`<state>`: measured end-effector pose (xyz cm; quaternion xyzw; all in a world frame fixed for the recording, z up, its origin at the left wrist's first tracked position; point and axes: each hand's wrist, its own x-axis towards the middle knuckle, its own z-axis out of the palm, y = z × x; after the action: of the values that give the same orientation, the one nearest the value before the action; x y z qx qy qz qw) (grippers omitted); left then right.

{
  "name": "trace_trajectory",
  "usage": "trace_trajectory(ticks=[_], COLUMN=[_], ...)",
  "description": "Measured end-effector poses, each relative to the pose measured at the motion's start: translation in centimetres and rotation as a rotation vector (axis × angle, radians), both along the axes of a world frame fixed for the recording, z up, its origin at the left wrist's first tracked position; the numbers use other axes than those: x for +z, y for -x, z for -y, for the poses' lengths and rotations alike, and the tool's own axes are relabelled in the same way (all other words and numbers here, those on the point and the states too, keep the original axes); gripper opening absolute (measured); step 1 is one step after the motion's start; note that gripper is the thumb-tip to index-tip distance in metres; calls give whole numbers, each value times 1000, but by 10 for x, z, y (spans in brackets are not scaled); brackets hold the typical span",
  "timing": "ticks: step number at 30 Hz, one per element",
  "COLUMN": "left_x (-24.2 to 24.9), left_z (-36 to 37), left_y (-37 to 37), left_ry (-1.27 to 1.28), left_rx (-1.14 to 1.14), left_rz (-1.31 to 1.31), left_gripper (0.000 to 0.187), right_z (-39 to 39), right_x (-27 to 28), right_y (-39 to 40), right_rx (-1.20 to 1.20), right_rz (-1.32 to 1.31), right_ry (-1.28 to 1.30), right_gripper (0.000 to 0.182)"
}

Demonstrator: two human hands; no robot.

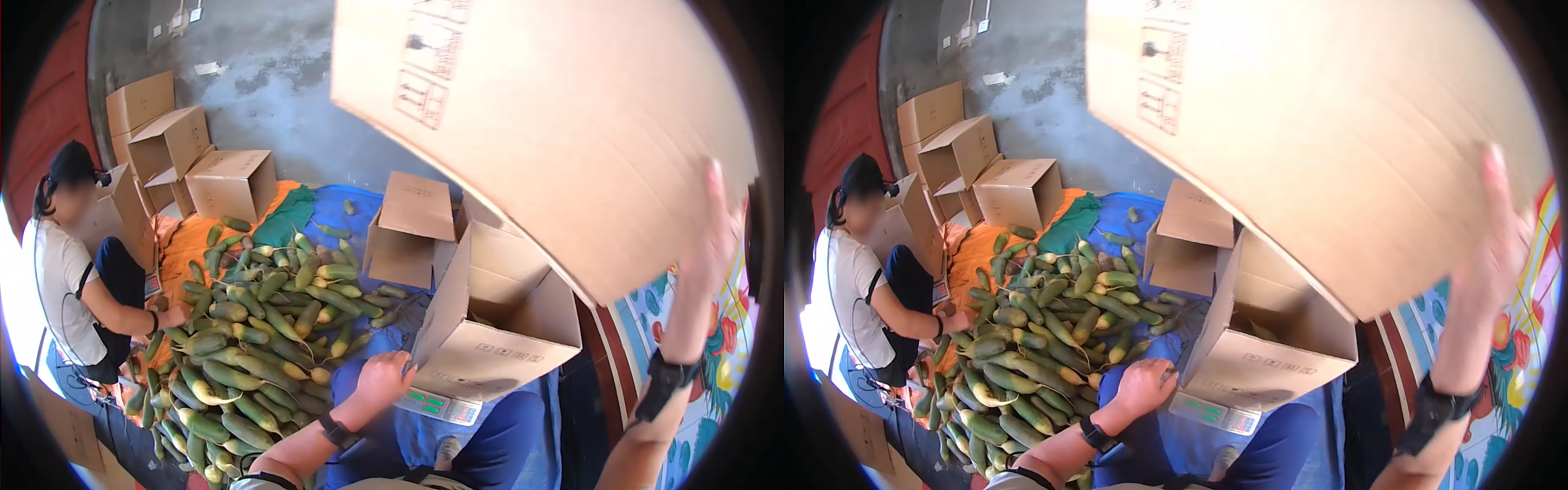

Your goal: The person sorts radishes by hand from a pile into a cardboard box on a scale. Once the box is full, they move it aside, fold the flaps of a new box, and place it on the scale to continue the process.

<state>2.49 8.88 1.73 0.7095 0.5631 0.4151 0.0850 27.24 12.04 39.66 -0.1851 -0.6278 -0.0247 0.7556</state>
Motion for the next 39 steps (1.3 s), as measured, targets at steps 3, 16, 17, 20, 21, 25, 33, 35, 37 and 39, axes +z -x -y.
trace_trajectory(ticks=[3,16,17,20,21,25,33,35,37,39], left_x=[-1,-3,-4,-16,-20,-9,12,16,17,15], left_z=[-2,-5,-5,-9,-12,-11,-1,-3,-5,-5], left_y=[3,16,18,19,18,19,13,11,11,12], left_ry=[0,-14,-8,38,10,26,265,165,62,93], left_rx=[20,44,17,-48,-90,-86,-81,-45,-13,-28], left_rz=[-5,5,15,-35,-62,-68,-39,-53,-66,-33], left_gripper=[17,14,14,23,23,23,36,31,27,27], right_z=[-52,-189,-200,-229,-238,-277,-370,-402,-404,-398], right_x=[-2,-130,-139,-157,-162,-167,-224,-265,-294,-308], right_y=[64,236,237,241,241,240,247,235,227,218], right_rx=[229,552,540,547,563,398,-94,-252,-491,-503], right_rz=[39,114,130,127,109,125,179,491,675,731], right_ry=[130,550,579,612,611,600,508,644,812,959], right_gripper=[24,30,29,26,26,24,30,34,34,34])
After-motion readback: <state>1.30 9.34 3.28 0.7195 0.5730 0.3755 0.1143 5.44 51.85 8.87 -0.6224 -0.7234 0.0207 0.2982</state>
